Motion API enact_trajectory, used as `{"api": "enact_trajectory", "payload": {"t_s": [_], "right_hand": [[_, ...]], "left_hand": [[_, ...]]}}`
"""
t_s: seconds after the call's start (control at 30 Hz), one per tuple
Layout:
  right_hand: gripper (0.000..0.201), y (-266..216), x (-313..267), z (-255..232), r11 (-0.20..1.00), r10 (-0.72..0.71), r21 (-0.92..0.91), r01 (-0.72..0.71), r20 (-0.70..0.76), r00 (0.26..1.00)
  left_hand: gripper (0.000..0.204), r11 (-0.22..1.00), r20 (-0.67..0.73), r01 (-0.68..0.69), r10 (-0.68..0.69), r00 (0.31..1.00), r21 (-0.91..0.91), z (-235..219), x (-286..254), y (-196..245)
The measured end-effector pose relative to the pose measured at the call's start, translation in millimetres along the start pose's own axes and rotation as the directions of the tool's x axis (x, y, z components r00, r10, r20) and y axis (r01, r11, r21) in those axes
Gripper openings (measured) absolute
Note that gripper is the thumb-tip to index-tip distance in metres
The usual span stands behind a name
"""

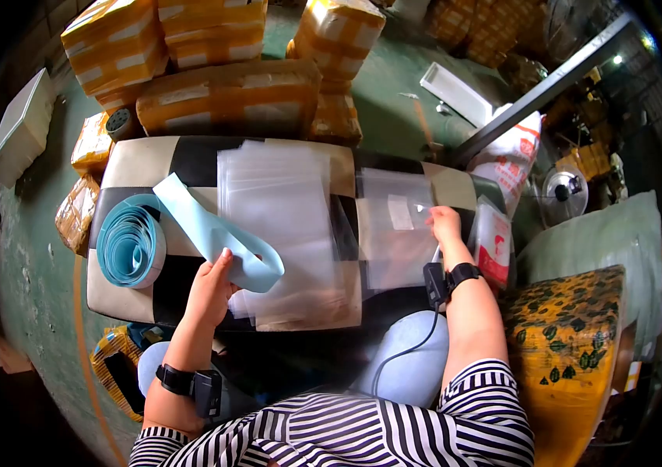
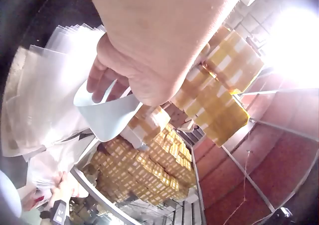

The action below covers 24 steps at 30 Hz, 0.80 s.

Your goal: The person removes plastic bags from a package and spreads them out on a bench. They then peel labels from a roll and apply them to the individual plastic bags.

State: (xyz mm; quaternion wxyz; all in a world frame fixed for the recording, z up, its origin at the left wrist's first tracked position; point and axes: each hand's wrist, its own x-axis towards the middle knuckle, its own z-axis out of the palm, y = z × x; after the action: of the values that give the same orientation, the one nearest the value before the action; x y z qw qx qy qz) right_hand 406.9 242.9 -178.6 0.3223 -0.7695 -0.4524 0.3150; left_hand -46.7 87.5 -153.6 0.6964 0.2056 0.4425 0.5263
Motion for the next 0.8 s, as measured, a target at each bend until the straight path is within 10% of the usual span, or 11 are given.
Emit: {"api": "enact_trajectory", "payload": {"t_s": [0.1,0.17,0.23,0.3,0.33,0.37,0.5,0.6,0.7,0.77,0.8], "right_hand": [[0.018,34.1,20.5,-0.9,0.977,-0.08,-0.201,0.068,-0.055,0.995],[0.024,13.6,3.2,4.5,0.766,-0.407,-0.598,0.236,-0.167,0.898],[0.029,-16.6,-14.1,29.3,0.832,-0.536,-0.284,0.476,-0.191,0.822],[0.034,-72.2,-75.7,76.7,0.759,-0.647,0.213,0.615,0.142,0.749],[0.041,-120.1,-137.5,88.1,0.882,-0.462,0.333,0.334,0.466,0.754],[0.052,-137.3,-169.6,102.3,0.697,-0.652,0.146,0.702,0.536,0.536],[0.034,-172.9,-228.6,151.0,0.426,-0.686,0.248,0.87,0.715,0.133],[0.02,-193.5,-243.5,158.7,0.807,-0.503,0.25,0.535,0.766,0.401],[0.027,-214.0,-254.3,166.6,0.853,-0.481,0.509,0.118,0.678,0.556],[0.039,-222.9,-255.9,174.0,0.847,-0.494,0.511,0.147,0.656,0.57],[0.046,-225.2,-257.7,176.5,0.844,-0.502,0.511,0.164,0.643,0.578]], "left_hand": [[0.042,0.999,0.011,-0.001,0.002,1.0,-0.037,1.0,0.7,0.3],[0.042,0.993,0.033,0.02,-0.016,0.999,-0.115,1.7,-1.5,4.1],[0.04,0.971,0.046,0.065,-0.056,0.997,-0.23,0.6,-3.5,9.0],[0.04,0.948,0.087,0.103,-0.08,0.993,-0.302,-2.3,-3.7,11.2],[0.04,0.935,0.101,0.118,-0.089,0.991,-0.335,-4.7,-5.0,14.2],[0.038,0.935,0.085,0.136,-0.115,0.99,-0.329,-2.3,-7.9,19.8],[0.039,0.888,0.096,0.054,-0.011,0.995,-0.457,-11.0,-9.0,20.8],[0.049,0.895,0.115,-0.166,0.233,0.966,-0.414,-20.7,-14.1,29.4],[0.053,0.881,0.264,-0.469,0.468,0.843,-0.062,-22.3,-18.0,30.5],[0.046,0.928,0.245,-0.3,0.245,0.938,0.221,-14.2,-31.0,36.2],[0.037,0.983,0.24,-0.183,0.175,0.955,0.013,-13.7,-27.7,29.3]]}}
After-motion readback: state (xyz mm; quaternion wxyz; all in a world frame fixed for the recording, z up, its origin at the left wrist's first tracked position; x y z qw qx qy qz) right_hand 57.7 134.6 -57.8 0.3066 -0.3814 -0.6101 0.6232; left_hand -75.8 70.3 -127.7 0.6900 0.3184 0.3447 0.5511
